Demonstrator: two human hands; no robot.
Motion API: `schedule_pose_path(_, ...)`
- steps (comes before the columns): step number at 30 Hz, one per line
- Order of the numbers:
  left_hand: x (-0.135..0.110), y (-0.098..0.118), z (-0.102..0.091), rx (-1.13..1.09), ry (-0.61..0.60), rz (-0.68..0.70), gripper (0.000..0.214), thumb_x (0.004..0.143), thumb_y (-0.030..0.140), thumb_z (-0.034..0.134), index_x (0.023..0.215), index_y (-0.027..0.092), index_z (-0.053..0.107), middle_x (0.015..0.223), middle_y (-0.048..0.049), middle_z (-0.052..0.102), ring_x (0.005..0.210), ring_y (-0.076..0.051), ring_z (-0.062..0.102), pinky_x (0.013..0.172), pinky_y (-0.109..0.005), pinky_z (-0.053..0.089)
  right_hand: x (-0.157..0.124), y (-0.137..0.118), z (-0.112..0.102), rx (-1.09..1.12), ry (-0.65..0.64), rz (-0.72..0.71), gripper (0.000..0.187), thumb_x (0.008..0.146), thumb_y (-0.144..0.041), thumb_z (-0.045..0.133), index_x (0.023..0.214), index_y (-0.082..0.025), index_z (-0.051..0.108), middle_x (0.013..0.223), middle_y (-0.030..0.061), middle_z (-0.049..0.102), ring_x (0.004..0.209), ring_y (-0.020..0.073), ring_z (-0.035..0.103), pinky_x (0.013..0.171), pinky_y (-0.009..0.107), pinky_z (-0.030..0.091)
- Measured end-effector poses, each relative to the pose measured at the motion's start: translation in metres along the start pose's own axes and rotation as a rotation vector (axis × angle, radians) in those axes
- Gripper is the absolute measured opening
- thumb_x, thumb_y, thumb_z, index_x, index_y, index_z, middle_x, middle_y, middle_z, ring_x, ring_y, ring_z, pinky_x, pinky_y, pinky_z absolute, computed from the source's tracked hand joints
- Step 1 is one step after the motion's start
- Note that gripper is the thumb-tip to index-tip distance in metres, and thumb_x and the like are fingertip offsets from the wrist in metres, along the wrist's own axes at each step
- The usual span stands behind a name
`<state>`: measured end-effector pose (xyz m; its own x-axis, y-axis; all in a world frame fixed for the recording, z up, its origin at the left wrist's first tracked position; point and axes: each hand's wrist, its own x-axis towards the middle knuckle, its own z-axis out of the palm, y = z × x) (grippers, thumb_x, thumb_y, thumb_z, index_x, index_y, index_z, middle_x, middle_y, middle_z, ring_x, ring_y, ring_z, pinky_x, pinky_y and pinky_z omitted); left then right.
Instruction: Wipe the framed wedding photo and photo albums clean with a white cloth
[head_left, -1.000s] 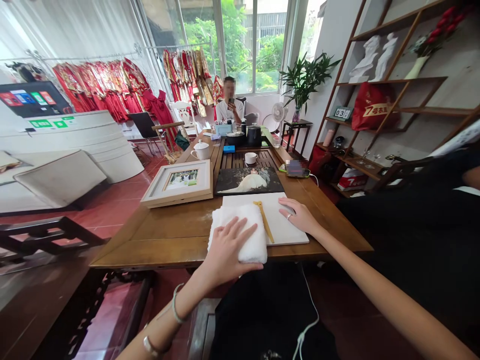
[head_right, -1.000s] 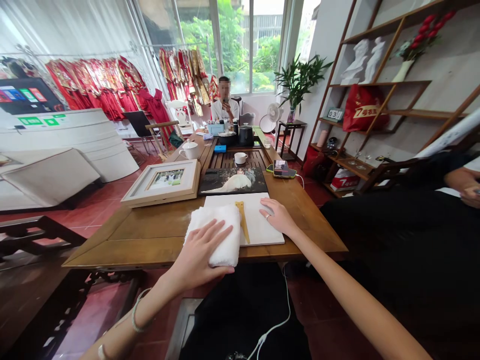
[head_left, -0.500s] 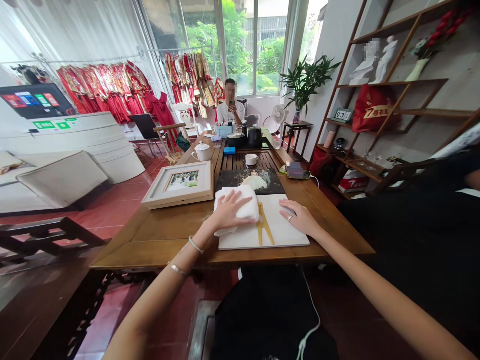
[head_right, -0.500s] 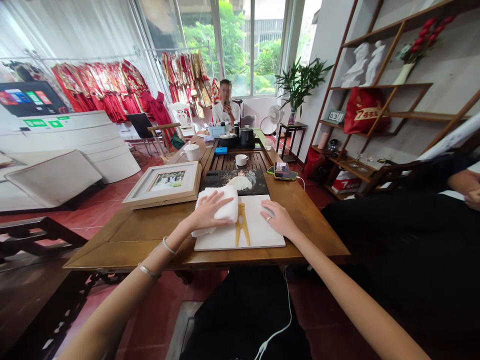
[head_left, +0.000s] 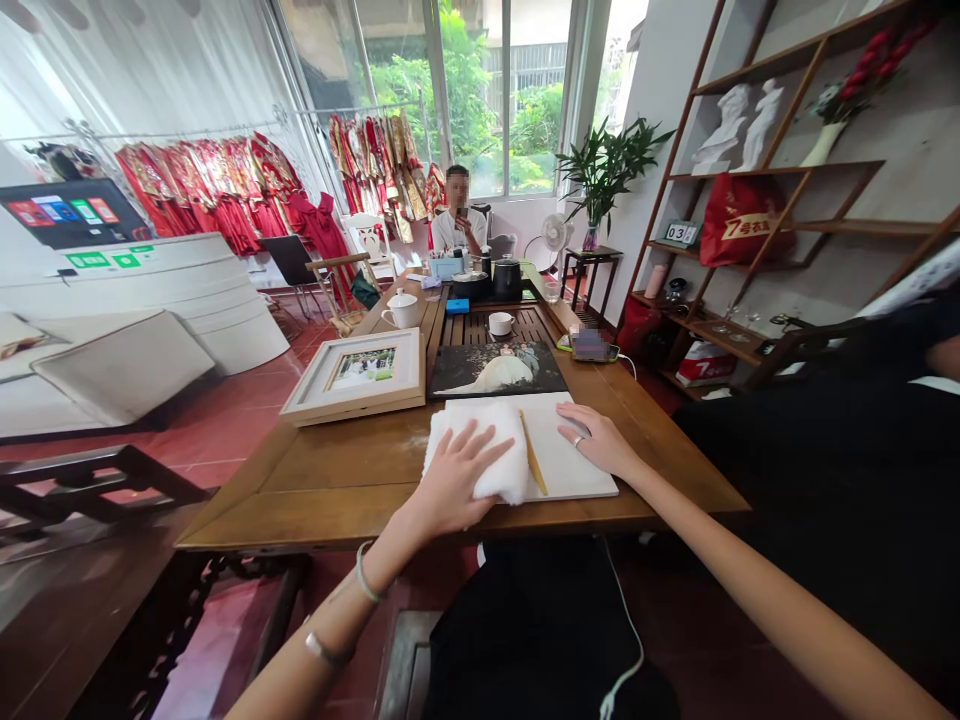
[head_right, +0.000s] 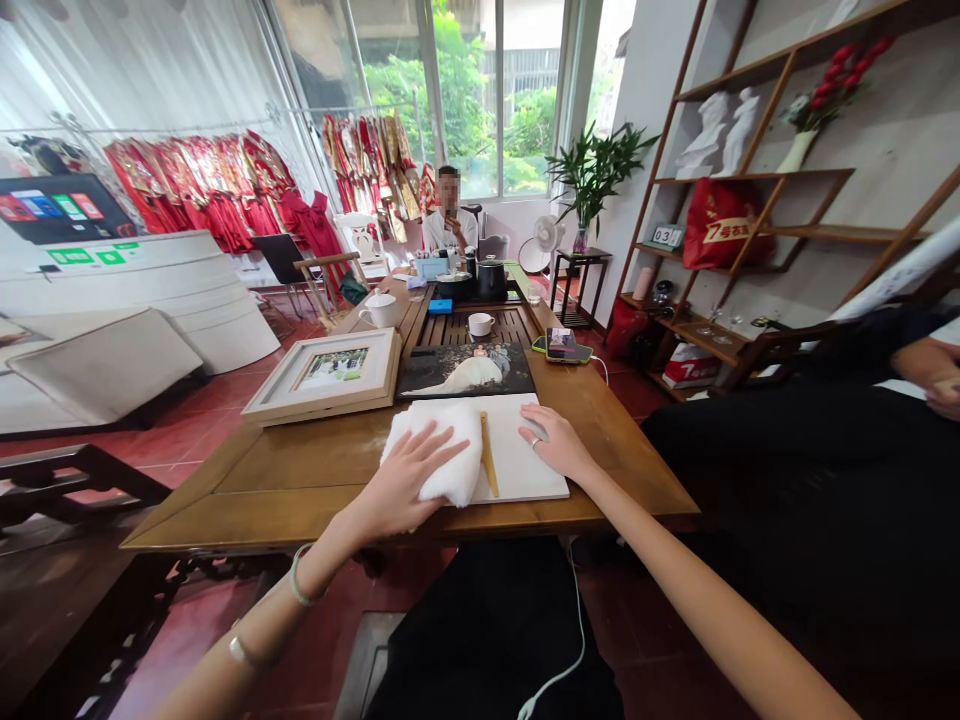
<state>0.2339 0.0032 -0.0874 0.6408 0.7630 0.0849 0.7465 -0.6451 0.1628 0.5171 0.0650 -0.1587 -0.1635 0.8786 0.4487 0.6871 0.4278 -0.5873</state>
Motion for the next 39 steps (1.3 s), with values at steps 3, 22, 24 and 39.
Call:
schedule_pose_path(3,-0.023,0.006,-0.002,-0.017,-0.010,0.012,0.077,0.075,0.029,0.061,0.146,0.035,0.031,0.155,-0.0030,0.029,0.145,-0.033,0.014,0.113,-0.058,0.016,0.000,-0.001,-0.001,-0.005,-0.006,0.002,0.031,0.083,-0.028,0.057,0.111,-0.020,0.069,0.125,0.0119,0.065,0.121,0.0272,0.057,0.107,0.050,0.041)
schedule_pose_path(22,0.076,-0.034,0.003,0.075,0.030,-0.024,0.062,0.087,0.036,0.051,0.146,0.027,0.034,0.148,-0.0091,0.040,0.137,-0.034,0.032,0.108,-0.054,0.030,0.001,0.002,0.001,-0.022,-0.007,0.005,0.031,0.084,-0.031,0.057,0.112,-0.021,0.068,0.125,0.0108,0.065,0.121,0.0274,0.057,0.107,0.049,0.041)
schedule_pose_path(24,0.075,-0.023,0.007,0.069,0.038,0.016,0.063,0.087,0.039,0.051,0.146,0.029,0.033,0.150,-0.0083,0.037,0.139,-0.035,0.029,0.109,-0.055,0.027,0.000,0.001,0.001,-0.019,-0.006,0.004,0.032,0.084,-0.032,0.057,0.112,-0.021,0.068,0.125,0.0115,0.065,0.121,0.0279,0.057,0.107,0.049,0.042)
schedule_pose_path(39,-0.028,0.039,0.006,0.053,-0.035,-0.027,0.087,0.068,0.017,0.060,0.147,0.036,0.028,0.158,-0.0015,0.018,0.145,-0.034,0.007,0.114,-0.060,0.015,0.001,0.000,-0.001,-0.001,0.001,-0.010,0.031,0.083,-0.029,0.058,0.110,-0.019,0.068,0.124,0.0130,0.065,0.121,0.0279,0.057,0.106,0.049,0.042)
